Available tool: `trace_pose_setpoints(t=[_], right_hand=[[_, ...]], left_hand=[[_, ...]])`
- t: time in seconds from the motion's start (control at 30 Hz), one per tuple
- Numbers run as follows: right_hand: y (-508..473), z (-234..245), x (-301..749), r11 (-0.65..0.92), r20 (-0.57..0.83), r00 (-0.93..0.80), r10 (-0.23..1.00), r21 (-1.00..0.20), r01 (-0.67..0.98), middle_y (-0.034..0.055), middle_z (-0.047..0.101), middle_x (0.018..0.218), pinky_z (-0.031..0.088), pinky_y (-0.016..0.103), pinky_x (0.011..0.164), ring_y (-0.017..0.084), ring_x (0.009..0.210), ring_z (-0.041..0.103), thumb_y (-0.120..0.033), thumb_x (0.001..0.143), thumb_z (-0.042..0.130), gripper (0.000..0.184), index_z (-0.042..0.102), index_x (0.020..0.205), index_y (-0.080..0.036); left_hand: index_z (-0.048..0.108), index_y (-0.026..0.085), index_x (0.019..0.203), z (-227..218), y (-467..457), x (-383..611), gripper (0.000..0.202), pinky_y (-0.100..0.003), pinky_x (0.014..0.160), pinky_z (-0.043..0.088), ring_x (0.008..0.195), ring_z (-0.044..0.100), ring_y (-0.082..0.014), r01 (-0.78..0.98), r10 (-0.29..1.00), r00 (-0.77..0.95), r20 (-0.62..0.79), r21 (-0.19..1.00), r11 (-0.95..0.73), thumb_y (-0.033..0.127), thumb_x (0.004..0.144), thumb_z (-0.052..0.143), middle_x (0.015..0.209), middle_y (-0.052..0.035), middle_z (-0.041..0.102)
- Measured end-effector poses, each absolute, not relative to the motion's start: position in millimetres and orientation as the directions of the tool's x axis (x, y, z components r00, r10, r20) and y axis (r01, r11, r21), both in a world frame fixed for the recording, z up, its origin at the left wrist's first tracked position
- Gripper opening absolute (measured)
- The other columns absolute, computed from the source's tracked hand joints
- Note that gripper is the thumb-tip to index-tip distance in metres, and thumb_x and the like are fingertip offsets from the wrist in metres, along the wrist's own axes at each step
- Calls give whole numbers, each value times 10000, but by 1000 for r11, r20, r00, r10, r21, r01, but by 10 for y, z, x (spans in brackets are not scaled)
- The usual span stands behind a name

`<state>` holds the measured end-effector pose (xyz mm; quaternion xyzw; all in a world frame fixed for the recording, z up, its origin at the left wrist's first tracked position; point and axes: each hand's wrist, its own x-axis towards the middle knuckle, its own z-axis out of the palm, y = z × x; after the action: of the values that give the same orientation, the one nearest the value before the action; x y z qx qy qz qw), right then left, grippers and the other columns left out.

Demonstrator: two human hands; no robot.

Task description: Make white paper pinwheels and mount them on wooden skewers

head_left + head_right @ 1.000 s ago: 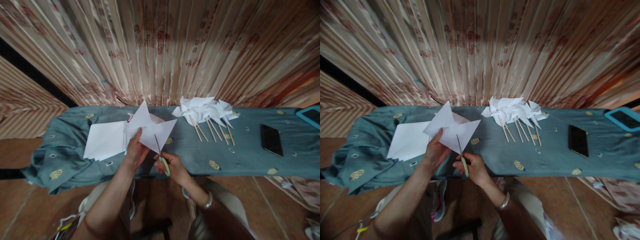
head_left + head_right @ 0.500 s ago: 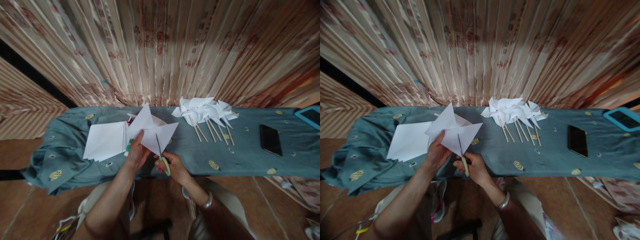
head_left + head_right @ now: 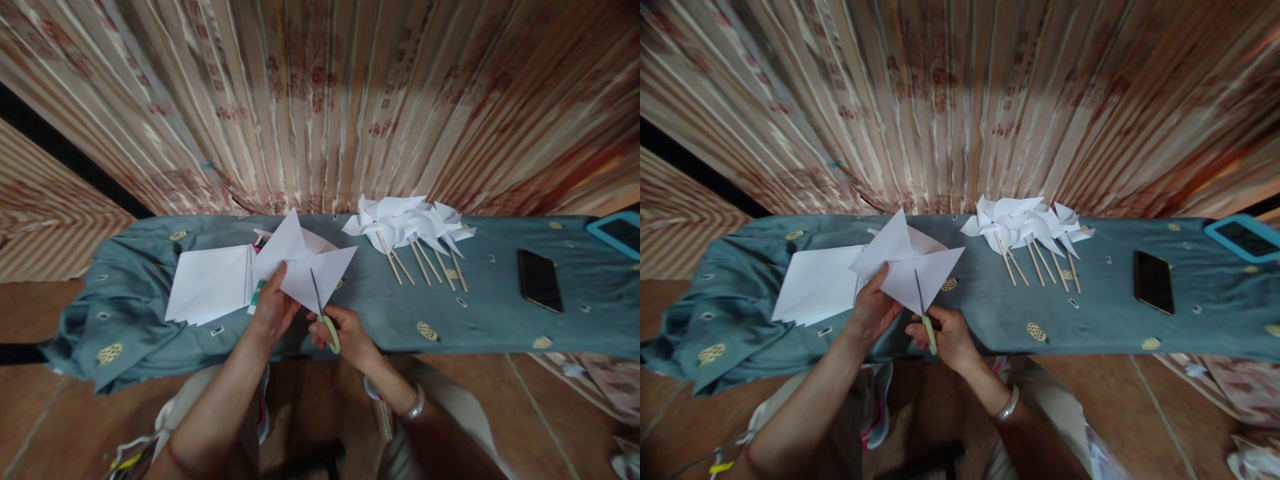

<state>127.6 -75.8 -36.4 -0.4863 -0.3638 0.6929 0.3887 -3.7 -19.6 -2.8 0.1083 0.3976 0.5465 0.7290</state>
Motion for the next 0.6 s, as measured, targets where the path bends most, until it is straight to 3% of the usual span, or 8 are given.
trace_pose_setpoints(t=[0.3,0.6], right_hand=[[-765,-390,1301,-371,-328,-236,915,-914,-164,-47,628,521,375,189,425,69,425,510,-513,611,800,402,664,775,-173],[-758,-361,1272,-413,-377,-204,904,-893,-180,-58,606,485,375,191,417,67,402,488,-498,556,819,414,648,747,-173]], left_hand=[[675,116,960,-47,-213,-48,232,-253,633,546,672,680,-164,-664,882,136,-451,619,419,322,886,599,806,-49,744],[661,125,915,68,-224,12,202,-243,582,533,633,658,-148,-695,862,83,-499,591,409,257,932,509,766,-36,730]])
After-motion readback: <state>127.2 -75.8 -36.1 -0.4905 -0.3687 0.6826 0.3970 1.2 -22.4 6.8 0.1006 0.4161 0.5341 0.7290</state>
